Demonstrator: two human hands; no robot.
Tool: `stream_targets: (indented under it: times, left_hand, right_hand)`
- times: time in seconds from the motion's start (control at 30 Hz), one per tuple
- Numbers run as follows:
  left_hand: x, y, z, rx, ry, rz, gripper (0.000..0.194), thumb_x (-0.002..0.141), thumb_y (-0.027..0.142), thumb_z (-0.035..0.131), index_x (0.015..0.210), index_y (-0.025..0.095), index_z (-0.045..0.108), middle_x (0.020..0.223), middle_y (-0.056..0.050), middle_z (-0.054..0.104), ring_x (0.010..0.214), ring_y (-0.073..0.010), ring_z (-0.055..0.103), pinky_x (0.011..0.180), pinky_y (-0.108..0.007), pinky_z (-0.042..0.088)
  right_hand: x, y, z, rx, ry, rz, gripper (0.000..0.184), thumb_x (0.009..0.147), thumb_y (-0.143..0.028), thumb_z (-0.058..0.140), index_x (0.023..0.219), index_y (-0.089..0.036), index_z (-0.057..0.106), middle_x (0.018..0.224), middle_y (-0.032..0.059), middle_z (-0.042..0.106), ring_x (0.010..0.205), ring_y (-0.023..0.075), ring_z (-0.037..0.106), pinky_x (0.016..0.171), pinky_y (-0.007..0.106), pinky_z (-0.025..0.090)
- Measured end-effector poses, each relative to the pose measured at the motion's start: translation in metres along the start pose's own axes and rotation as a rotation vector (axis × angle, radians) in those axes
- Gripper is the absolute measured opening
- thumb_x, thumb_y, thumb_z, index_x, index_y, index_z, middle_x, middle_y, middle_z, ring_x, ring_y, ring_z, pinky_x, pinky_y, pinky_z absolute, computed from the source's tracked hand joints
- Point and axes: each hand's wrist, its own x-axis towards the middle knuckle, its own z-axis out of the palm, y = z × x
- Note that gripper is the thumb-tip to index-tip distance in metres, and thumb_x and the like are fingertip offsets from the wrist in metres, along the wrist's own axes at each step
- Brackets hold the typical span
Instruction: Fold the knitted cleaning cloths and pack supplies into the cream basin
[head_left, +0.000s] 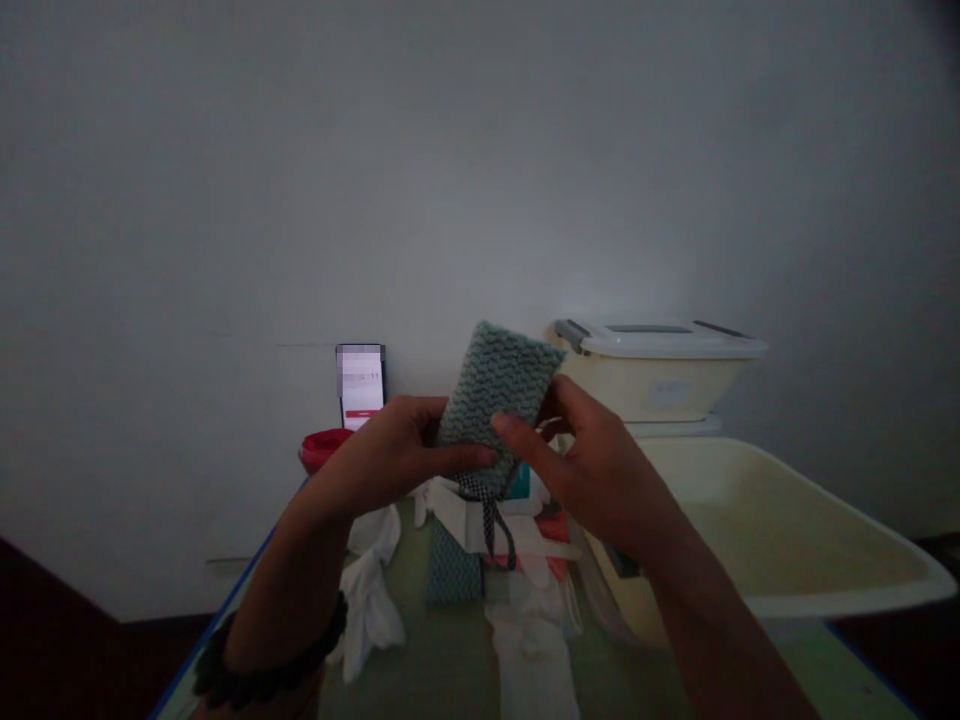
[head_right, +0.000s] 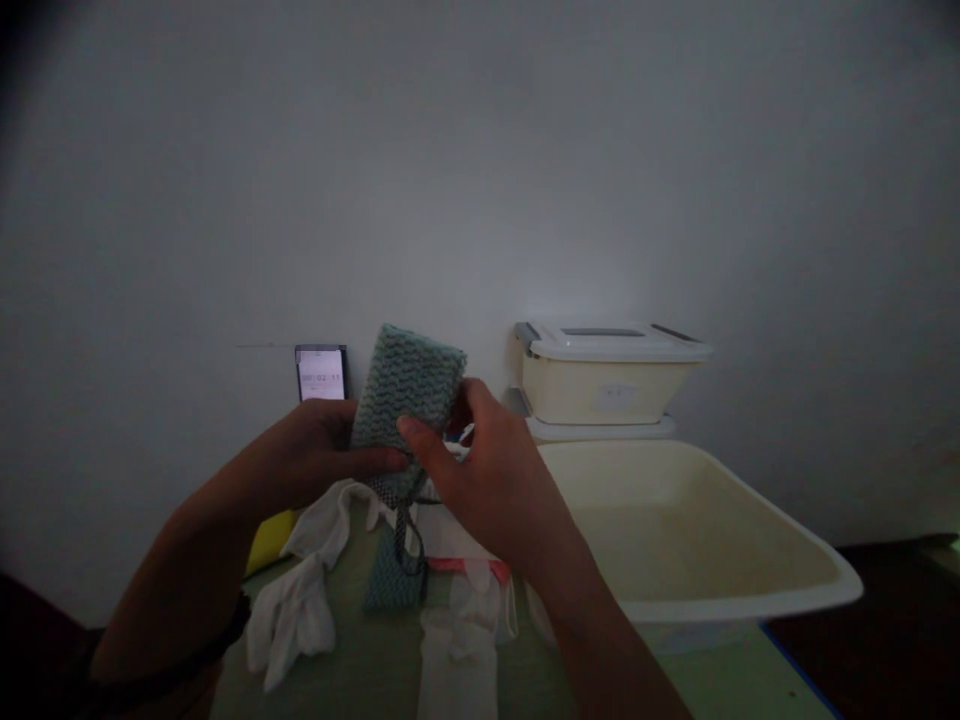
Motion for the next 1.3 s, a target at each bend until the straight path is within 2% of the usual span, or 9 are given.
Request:
stream_targets:
  times: [0.27, 0.47, 0.6, 0.77, 0.87, 1.0, 1.1, 1.17, 1.3]
  left_hand:
    - [-0.002, 0.001, 0.003, 0.056, -0.115, -0.027, 0.022, 0.068, 0.022, 0.072, 0.089, 0.019, 0.065, 0.087, 0.0, 0.072, 0.08, -0.0162, 0.067, 0.073, -0.027, 0.054]
    - [0.0, 0.003, 0.005, 0.157, -0.117, -0.05, 0.013, 0.072, 0.029, 0.069, 0.076, 0.016, 0.066, 0.068, 0.001, 0.069, 0.063, -0.0119, 0.064, 0.06, -0.02, 0.052]
    - [0.001, 0.004, 0.006, 0.215, -0.133, -0.034, 0.025, 0.079, 0.038, 0.06, 0.07, 0.016, 0.065, 0.063, 0.0, 0.068, 0.058, -0.0121, 0.063, 0.056, -0.02, 0.05]
    - [0.001, 0.003, 0.004, 0.381, -0.189, 0.003, 0.033, 0.086, 0.04, 0.048, 0.075, 0.017, 0.069, 0.071, -0.004, 0.072, 0.067, -0.015, 0.065, 0.064, -0.023, 0.049]
    - [0.007, -0.004, 0.009, 0.48, -0.145, 0.023, 0.032, 0.086, 0.039, 0.046, 0.075, 0.017, 0.067, 0.072, -0.004, 0.07, 0.068, -0.0163, 0.065, 0.063, -0.024, 0.048]
    - [0.023, -0.019, 0.037, 0.425, 0.01, 0.035, 0.03, 0.086, 0.042, 0.045, 0.085, 0.017, 0.061, 0.07, -0.003, 0.064, 0.062, -0.016, 0.061, 0.057, -0.025, 0.046]
    - [0.034, -0.034, 0.071, 0.344, 0.137, 0.03, 0.037, 0.084, 0.047, 0.046, 0.099, 0.016, 0.056, 0.083, -0.005, 0.061, 0.066, -0.0164, 0.058, 0.058, -0.027, 0.046]
    - [0.04, -0.044, 0.094, 0.221, 0.103, -0.013, 0.045, 0.083, 0.051, 0.044, 0.11, 0.015, 0.049, 0.091, -0.007, 0.058, 0.068, -0.0166, 0.058, 0.057, -0.027, 0.048]
    - [0.045, -0.056, 0.125, -0.057, -0.03, -0.27, 0.055, 0.082, 0.057, 0.042, 0.116, 0.015, 0.036, 0.094, -0.01, 0.057, 0.065, -0.0172, 0.06, 0.047, -0.027, 0.05]
  right_hand:
    - [0.003, 0.004, 0.003, 0.113, 0.068, 0.013, 0.024, 0.084, -0.037, 0.053, 0.099, -0.018, 0.056, 0.072, 0.0007, 0.058, 0.07, 0.0158, 0.058, 0.064, 0.031, 0.047]
    - [0.003, 0.003, 0.003, 0.234, 0.061, -0.006, 0.019, 0.086, -0.035, 0.05, 0.092, -0.018, 0.055, 0.071, -0.0003, 0.056, 0.072, 0.015, 0.058, 0.064, 0.028, 0.048]
    - [0.003, 0.003, 0.0, 0.259, 0.102, -0.006, 0.016, 0.086, -0.035, 0.051, 0.082, -0.019, 0.053, 0.07, -0.0013, 0.056, 0.07, 0.0132, 0.057, 0.068, 0.028, 0.048]
    - [0.003, 0.001, -0.012, 0.378, 0.138, -0.03, 0.011, 0.086, -0.032, 0.052, 0.086, -0.021, 0.052, 0.077, -0.0011, 0.062, 0.068, 0.0116, 0.06, 0.071, 0.027, 0.05]
    - [0.0, 0.0, -0.027, 0.381, 0.187, -0.034, 0.011, 0.084, -0.032, 0.054, 0.089, -0.022, 0.054, 0.084, 0.0008, 0.065, 0.076, 0.0139, 0.062, 0.069, 0.026, 0.052]
    - [-0.006, 0.012, -0.053, 0.386, 0.256, 0.012, 0.011, 0.084, -0.031, 0.055, 0.088, -0.02, 0.056, 0.082, 0.0004, 0.067, 0.071, 0.0134, 0.063, 0.064, 0.026, 0.053]
    - [-0.012, 0.031, -0.072, 0.423, 0.254, 0.095, 0.012, 0.082, -0.031, 0.057, 0.086, -0.019, 0.056, 0.078, -0.0007, 0.067, 0.065, 0.0121, 0.063, 0.061, 0.026, 0.052]
    - [-0.018, 0.045, -0.082, 0.43, 0.255, 0.162, 0.015, 0.08, -0.033, 0.06, 0.085, -0.019, 0.055, 0.074, -0.0013, 0.067, 0.063, 0.0117, 0.062, 0.06, 0.025, 0.051]
    - [-0.036, 0.064, -0.089, 0.468, 0.239, 0.27, 0.021, 0.078, -0.037, 0.061, 0.083, -0.018, 0.053, 0.074, -0.0004, 0.067, 0.063, 0.0125, 0.062, 0.06, 0.026, 0.05]
